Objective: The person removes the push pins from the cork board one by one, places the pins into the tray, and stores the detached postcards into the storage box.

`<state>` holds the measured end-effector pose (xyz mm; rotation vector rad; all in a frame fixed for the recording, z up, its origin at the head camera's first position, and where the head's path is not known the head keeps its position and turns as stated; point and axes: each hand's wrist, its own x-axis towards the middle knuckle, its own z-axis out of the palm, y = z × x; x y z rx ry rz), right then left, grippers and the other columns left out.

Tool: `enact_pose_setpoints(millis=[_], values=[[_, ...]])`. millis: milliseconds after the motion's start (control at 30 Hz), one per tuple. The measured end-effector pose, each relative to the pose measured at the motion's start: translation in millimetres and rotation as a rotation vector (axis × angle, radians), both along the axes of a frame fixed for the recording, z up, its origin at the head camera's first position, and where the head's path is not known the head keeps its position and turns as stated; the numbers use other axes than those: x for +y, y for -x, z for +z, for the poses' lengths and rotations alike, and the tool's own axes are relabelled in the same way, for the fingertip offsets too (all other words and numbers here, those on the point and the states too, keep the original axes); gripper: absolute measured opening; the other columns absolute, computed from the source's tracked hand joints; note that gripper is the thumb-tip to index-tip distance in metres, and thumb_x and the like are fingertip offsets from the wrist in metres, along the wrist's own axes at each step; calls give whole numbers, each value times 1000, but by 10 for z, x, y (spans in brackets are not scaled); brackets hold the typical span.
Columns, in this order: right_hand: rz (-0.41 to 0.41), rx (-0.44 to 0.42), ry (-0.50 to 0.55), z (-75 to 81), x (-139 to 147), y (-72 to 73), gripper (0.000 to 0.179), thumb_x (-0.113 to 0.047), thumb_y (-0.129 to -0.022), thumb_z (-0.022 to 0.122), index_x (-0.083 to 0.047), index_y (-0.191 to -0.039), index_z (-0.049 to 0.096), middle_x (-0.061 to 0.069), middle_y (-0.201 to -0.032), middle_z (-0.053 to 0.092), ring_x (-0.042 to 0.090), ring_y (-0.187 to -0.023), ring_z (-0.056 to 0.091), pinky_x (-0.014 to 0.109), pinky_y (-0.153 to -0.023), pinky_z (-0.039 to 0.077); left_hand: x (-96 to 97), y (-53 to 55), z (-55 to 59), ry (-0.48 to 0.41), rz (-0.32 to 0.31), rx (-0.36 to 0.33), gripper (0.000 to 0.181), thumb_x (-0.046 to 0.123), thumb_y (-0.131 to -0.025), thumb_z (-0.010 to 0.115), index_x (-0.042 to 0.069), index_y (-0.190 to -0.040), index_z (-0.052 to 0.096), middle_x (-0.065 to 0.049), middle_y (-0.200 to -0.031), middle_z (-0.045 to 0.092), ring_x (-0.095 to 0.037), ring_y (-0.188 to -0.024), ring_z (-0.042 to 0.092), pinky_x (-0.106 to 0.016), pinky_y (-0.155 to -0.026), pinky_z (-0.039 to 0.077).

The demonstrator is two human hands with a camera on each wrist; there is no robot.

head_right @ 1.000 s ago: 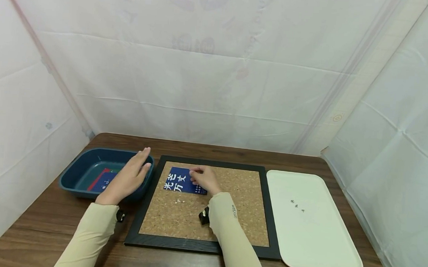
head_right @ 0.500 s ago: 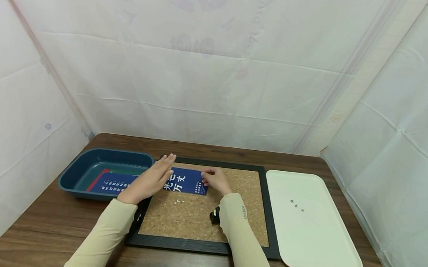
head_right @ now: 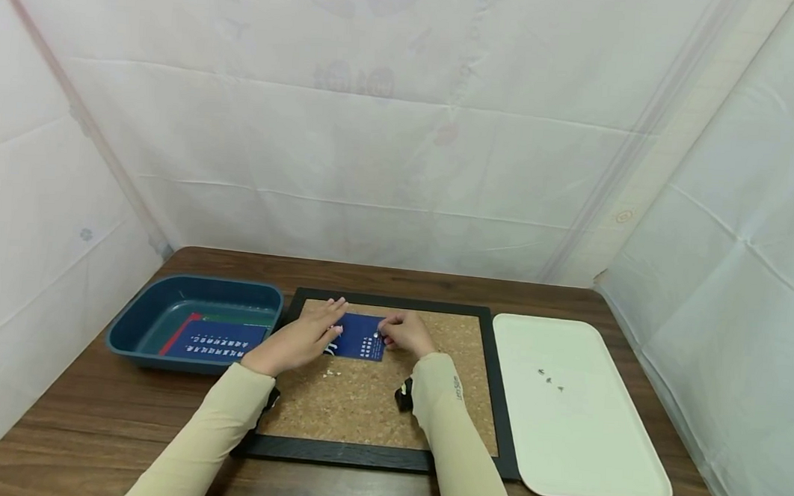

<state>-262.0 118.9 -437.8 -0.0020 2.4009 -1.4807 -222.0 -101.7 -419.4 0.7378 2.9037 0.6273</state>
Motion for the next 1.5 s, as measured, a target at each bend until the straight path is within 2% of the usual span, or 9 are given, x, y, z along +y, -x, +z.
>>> enact_pose_setpoints(millis=[200,367,600,867,1067,1300,1500], values=[[-4,-4,-69,-14,-23,19,15,-10,-93,61,0,-98,71,7,-84,66,11,-66,61,24,-61,56,40,30,-26,29,-2,-54,53,30,-104,41,9,-152,29,-10,-159,24,-27,-147,22,-50,-118,23],[15,-16,-98,-7,-50,14,16,-11,-92,62,0,-97,72,5,-82,66,10,-65,60,22,-60,55,76,54,-63,85,-19,-112,53,30,-105,39,9,-152,29,-9,-160,22,-26,-148,19,-49,-118,23],[25,-36,-102,-12,-77,12,16,-11,-91,63,0,-95,73,3,-78,65,9,-63,59,20,-57,53,106,44,-63,125,-52,-217,53,31,-105,37,11,-153,26,-6,-161,18,-25,-149,15,-48,-119,20],[37,-37,-99,3,-83,38,13,-10,-89,66,-1,-92,74,2,-70,65,8,-58,58,19,-53,50,125,43,-46,150,-6,-319,52,33,-105,35,14,-153,27,-3,-161,18,-23,-149,16,-46,-120,21],[48,-25,-139,38,-107,4,11,-12,-87,70,-2,-87,74,2,-67,65,9,-57,57,19,-53,50,141,40,-45,187,-6,-336,52,33,-105,35,13,-153,27,-4,-161,16,-24,-149,14,-48,-120,19],[50,-7,-185,28,-128,0,11,-12,-86,70,-2,-82,71,1,-64,61,10,-55,55,20,-51,49,168,4,-32,157,-10,-329,51,28,-105,36,8,-151,29,-9,-161,18,-28,-149,16,-49,-119,20],[52,-9,-227,41,-148,-18,13,-13,-88,69,-3,-80,69,1,-64,59,10,-56,54,19,-50,48,169,11,-41,159,-16,-340,51,28,-106,35,8,-152,28,-9,-161,17,-28,-149,15,-49,-120,19]])
